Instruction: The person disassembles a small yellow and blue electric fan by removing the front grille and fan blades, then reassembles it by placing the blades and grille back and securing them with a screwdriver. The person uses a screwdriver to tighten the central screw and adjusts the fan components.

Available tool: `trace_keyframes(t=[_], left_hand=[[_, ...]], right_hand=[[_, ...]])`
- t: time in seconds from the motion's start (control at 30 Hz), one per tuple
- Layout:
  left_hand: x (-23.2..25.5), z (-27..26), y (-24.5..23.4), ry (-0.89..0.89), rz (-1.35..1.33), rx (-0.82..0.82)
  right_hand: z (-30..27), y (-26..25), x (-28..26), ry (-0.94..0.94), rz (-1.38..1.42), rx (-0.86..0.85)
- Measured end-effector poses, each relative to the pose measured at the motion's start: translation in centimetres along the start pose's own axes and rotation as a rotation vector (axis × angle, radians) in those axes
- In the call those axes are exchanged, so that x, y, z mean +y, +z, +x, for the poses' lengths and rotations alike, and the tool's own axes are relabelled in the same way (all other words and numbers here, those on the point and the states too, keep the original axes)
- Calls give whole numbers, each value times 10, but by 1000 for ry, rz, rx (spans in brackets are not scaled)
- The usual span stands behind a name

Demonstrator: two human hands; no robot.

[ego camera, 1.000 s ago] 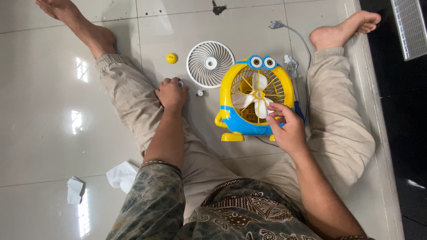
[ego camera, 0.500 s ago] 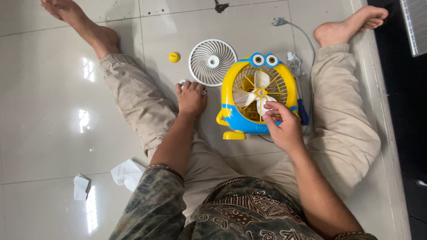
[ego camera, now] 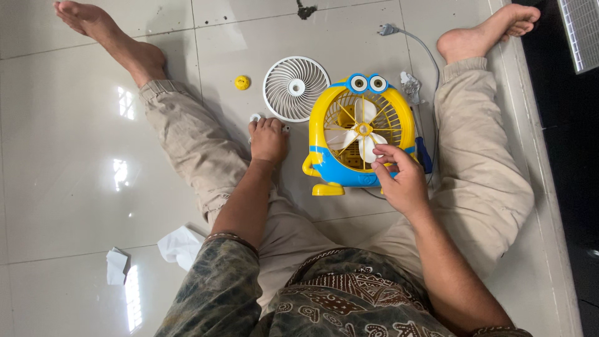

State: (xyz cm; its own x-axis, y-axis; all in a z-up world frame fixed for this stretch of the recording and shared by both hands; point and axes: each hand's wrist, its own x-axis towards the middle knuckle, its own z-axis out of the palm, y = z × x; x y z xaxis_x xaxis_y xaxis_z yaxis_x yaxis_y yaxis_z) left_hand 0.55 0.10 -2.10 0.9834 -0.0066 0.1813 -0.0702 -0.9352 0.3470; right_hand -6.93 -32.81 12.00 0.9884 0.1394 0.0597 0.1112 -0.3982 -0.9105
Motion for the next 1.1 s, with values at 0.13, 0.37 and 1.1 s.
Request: trace_keyframes(t=[0.13,0.37,1.1], left_hand=[[12,1,-20,-31,-58,55],[64,-30,-81,-189,-1096,155],[187,-83,-147,-391,-2108,-269]], right_hand=[[-1,1,-5,-19,-30,1],[3,5,-30,-19,177,-18],[-12,-2,-102,-107,476,-150]])
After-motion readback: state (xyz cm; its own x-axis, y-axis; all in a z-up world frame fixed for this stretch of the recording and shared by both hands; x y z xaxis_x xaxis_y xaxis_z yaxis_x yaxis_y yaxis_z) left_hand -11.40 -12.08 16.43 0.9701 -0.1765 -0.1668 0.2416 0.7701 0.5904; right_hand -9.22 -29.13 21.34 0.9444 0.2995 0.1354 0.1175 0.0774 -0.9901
